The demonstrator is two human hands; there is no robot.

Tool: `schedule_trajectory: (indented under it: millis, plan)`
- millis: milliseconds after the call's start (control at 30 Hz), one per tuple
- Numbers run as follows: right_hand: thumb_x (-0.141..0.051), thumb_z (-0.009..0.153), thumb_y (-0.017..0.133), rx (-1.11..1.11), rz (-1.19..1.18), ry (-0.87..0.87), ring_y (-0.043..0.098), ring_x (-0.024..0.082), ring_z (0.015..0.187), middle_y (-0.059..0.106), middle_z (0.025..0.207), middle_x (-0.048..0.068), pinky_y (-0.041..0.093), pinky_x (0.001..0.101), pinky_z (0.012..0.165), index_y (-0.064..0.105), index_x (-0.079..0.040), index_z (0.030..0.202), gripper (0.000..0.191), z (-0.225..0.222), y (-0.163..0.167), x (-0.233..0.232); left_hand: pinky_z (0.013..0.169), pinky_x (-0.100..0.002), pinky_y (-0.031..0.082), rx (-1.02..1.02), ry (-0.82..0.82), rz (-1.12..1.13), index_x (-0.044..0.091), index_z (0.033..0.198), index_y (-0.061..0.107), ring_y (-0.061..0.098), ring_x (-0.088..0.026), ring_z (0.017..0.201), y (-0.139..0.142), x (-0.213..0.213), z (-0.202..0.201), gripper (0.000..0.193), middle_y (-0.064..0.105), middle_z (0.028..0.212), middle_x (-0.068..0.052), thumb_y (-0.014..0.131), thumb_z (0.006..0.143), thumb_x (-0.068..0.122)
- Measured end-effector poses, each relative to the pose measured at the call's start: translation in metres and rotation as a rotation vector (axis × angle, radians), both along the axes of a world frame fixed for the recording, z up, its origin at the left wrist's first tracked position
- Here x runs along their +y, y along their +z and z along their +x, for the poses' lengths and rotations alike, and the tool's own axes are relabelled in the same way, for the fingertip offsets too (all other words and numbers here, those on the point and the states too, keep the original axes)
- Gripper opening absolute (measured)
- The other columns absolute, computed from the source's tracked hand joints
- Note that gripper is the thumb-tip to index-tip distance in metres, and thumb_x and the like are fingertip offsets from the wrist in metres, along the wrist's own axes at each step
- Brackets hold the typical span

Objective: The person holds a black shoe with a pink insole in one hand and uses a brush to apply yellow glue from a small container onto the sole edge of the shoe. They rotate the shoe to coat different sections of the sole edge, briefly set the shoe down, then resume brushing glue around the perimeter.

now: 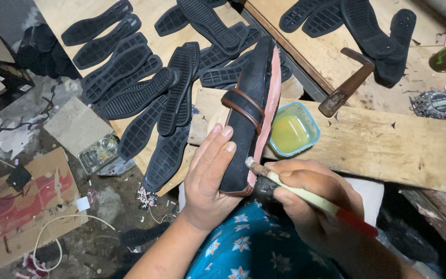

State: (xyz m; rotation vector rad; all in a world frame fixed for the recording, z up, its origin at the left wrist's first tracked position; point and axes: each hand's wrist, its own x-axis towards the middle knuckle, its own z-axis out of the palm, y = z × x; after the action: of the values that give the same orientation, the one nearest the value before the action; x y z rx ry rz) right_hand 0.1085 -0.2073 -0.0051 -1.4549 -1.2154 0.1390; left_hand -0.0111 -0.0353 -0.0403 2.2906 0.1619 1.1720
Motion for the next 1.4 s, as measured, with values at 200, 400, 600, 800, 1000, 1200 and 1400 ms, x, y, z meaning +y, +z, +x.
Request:
schedule_trajectory:
  millis: [200,400,600,800,1000,1200,1400]
  plan:
    - [-0.008,0.097,0.067,-0.088,-0.001,0.047,0.079,0.026,0.092,0.073,0.107,0.022,0.066,0.0358,0.080,0.056,-0.006,0.115,0.022,-0.002,0.010,0.001,0.118,-0.051,0.050,-0.006,-0.005,-0.006,0.003,0.137,0.051,0.059,-0.047,0.136,0.002,0.002,0.000,0.068,0.057,0.144,-0.024,0.089,0.084,0.021]
    - [-0.008,0.099,0.067,-0.066,-0.018,0.007,0.078,0.027,0.100,0.072,0.111,0.021,0.065,0.0379,0.087,0.053,-0.004,0.115,0.022,0.004,0.009,0.000,0.119,-0.050,0.051,0.015,0.017,-0.013,0.003,0.137,0.052,0.060,-0.046,0.136,0.003,-0.001,-0.001,0.063,0.059,0.143,-0.023,0.087,0.086,0.012]
    - [-0.006,0.097,0.068,-0.102,-0.038,-0.027,0.078,0.029,0.101,0.073,0.111,0.021,0.064,0.0385,0.089,0.055,-0.007,0.113,0.021,0.005,0.003,0.002,0.118,-0.049,0.052,0.018,0.040,-0.019,0.004,0.137,0.052,0.062,-0.045,0.134,0.004,-0.002,-0.001,0.062,0.060,0.142,-0.023,0.086,0.085,0.010]
    - [-0.008,0.098,0.069,-0.130,-0.034,-0.038,0.078,0.029,0.100,0.072,0.111,0.021,0.064,0.0380,0.087,0.053,-0.005,0.115,0.023,0.001,0.005,0.005,0.119,-0.049,0.052,0.023,0.041,-0.018,0.003,0.138,0.053,0.061,-0.045,0.136,0.004,0.000,-0.002,0.063,0.059,0.143,-0.022,0.086,0.085,0.010]
    - [-0.014,0.099,0.067,-0.120,-0.068,0.050,0.079,0.026,0.096,0.073,0.111,0.018,0.065,0.0362,0.083,0.054,-0.007,0.117,0.022,0.003,0.008,0.005,0.118,-0.048,0.051,0.050,0.043,-0.039,0.002,0.136,0.053,0.059,-0.045,0.136,0.006,0.001,-0.004,0.070,0.058,0.143,-0.023,0.091,0.079,0.014]
    - [-0.016,0.099,0.067,-0.150,-0.085,0.047,0.078,0.023,0.094,0.073,0.112,0.016,0.065,0.0348,0.080,0.057,-0.007,0.114,0.020,0.003,0.009,0.006,0.118,-0.048,0.050,0.067,0.057,-0.047,0.002,0.138,0.052,0.059,-0.044,0.138,0.007,0.001,-0.004,0.075,0.058,0.144,-0.023,0.092,0.076,0.014]
    - [-0.016,0.097,0.068,-0.211,-0.081,0.065,0.078,0.024,0.096,0.072,0.115,0.016,0.065,0.0352,0.082,0.060,-0.008,0.111,0.018,0.005,0.010,0.007,0.119,-0.047,0.049,0.075,0.045,-0.094,0.002,0.138,0.051,0.058,-0.043,0.139,0.010,0.001,-0.005,0.079,0.058,0.145,-0.024,0.093,0.072,0.014]
